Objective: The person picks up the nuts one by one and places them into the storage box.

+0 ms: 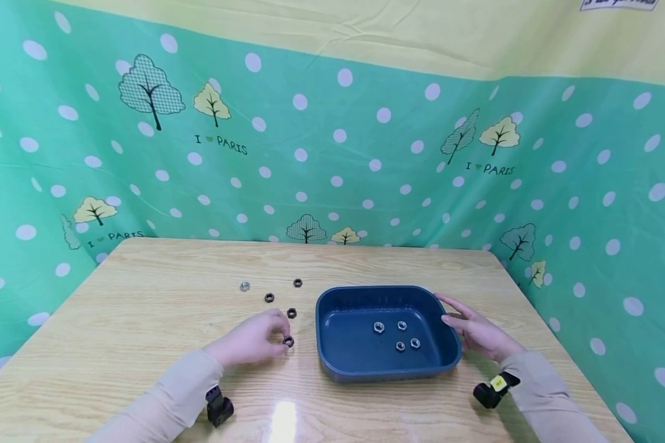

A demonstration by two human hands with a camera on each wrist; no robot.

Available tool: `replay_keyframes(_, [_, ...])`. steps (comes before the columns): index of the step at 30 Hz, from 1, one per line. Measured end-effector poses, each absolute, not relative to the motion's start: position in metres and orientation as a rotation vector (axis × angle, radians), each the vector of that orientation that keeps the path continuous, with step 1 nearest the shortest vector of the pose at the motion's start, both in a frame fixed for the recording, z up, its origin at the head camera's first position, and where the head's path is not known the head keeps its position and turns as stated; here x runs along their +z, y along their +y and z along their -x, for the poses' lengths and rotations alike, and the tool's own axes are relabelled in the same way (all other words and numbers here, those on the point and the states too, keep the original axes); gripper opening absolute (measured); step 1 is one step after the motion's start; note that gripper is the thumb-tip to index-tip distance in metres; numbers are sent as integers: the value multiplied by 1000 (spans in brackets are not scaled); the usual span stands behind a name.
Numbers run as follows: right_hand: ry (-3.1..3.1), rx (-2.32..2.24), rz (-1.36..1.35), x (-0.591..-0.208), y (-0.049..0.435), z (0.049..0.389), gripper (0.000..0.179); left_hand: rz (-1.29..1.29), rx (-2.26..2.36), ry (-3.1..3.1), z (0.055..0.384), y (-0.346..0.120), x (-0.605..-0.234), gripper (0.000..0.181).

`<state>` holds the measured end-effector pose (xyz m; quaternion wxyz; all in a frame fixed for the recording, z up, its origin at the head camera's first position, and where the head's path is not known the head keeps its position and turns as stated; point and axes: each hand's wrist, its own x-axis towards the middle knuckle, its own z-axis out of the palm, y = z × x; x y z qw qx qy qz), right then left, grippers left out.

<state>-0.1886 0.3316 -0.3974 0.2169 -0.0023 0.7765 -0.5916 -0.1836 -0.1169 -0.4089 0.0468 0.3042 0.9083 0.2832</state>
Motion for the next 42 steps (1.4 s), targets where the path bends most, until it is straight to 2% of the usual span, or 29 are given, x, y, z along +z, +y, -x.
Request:
replay_keyframes(19, [2146,-1639,9,-396,332,189,70,-877,915,2804,187,-115,-392,14])
replay_keyframes(42, [2161,-1629,-8,-396,330,187,69,-973,865,2848,191,-109,-370,13])
